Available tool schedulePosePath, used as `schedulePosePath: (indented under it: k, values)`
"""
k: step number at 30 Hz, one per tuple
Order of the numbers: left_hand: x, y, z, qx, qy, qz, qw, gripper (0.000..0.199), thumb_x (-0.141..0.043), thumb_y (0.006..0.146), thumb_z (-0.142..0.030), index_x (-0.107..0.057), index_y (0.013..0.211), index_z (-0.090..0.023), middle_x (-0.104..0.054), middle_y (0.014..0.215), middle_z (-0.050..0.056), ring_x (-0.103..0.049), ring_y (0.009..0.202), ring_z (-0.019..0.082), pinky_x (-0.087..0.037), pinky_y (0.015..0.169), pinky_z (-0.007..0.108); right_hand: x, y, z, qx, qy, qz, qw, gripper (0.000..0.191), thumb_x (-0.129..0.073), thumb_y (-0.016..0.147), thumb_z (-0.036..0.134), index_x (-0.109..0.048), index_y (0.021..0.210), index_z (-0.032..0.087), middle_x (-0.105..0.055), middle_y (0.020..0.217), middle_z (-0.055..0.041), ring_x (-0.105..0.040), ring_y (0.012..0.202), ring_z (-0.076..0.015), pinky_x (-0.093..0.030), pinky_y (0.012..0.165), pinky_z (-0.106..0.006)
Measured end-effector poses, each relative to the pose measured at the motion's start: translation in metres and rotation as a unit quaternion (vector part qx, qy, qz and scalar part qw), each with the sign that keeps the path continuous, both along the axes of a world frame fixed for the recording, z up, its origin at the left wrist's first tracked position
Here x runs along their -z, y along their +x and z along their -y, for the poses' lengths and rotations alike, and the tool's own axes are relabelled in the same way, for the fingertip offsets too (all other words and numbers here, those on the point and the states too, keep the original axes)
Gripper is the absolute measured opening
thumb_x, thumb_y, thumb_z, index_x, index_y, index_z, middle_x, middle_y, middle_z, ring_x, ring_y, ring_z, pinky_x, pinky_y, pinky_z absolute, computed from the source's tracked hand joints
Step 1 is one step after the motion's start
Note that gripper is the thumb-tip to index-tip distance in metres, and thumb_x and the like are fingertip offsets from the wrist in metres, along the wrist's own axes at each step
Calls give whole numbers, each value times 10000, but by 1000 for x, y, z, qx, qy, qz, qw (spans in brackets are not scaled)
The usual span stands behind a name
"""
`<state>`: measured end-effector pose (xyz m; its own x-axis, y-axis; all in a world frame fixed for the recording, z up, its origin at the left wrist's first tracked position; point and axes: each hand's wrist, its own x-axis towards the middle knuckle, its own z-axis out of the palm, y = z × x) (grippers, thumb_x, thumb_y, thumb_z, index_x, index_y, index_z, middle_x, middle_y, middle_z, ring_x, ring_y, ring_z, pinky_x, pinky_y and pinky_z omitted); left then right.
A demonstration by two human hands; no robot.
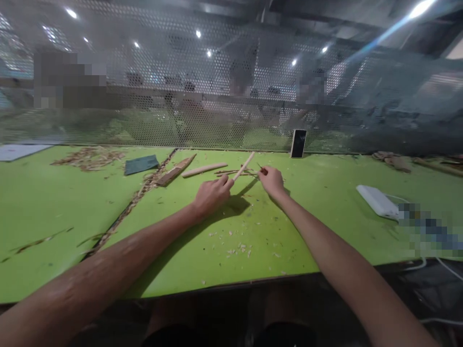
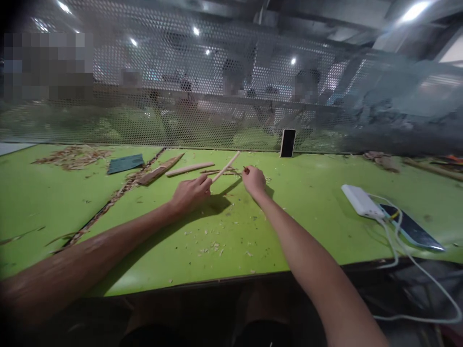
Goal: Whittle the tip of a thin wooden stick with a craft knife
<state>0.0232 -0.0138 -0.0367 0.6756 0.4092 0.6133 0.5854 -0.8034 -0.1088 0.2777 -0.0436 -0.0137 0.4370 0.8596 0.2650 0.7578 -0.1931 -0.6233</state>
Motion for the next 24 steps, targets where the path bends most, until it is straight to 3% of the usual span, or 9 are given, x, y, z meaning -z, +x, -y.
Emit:
schedulePosePath:
  k: [5,9,14,18,21,24]
  values:
    - [-4,-2,-4,-21,-17,24,999,222,-504,1022,-73,-716,1065,-121,-757,996,131,-652,655,157,-327,456,216,-10,5,3,5,9,-9,1000,257,-710,1100,398,-728,1197,161,-747,1155,-63,-738,974,-190,-655,871,-377]
    - [-2,-2,-5,-26,-28,38,999,241,-494,1020,-84,-718,1105,-112,-784,1042,134,-607,598,137,-323,436,215,-8,6,8,-48,-36,-24,998,211,-715,1097,376,-743,1112,167,-748,1004,-32,-707,823,-155,-643,766,-329]
    - [-1,-3,-6,-18,-39,38,998,221,-519,986,-80,-702,1103,-117,-799,1046,127,-576,573,110,-302,444,200,-10,2,14,-95,-39,-16,995,28,-780,984,190,-791,960,182,-766,923,-30,-672,748,-167,-583,696,-322]
    - [-3,-4,-5,-15,-59,28,998,236,-493,992,-79,-707,1086,-112,-801,1075,156,-613,612,132,-342,470,210,-12,10,11,-63,-9,3,998,108,-780,915,131,-808,993,201,-793,984,-63,-687,765,-194,-584,718,-356]
    - [-5,-4,-4,-21,-81,16,996,253,-473,1007,-82,-715,1073,-117,-796,1047,161,-641,642,160,-375,497,229,-14,22,6,-19,9,19,1000,47,-781,969,217,-778,1006,189,-787,1021,-71,-703,843,-192,-607,801,-369]
    - [-7,-3,-2,-30,-99,4,995,253,-472,1008,-75,-715,1063,-122,-791,1041,160,-662,674,178,-394,527,242,-16,32,1,31,19,33,999,118,-766,1023,312,-764,1008,196,-779,1060,-65,-714,958,-204,-609,904,-396]
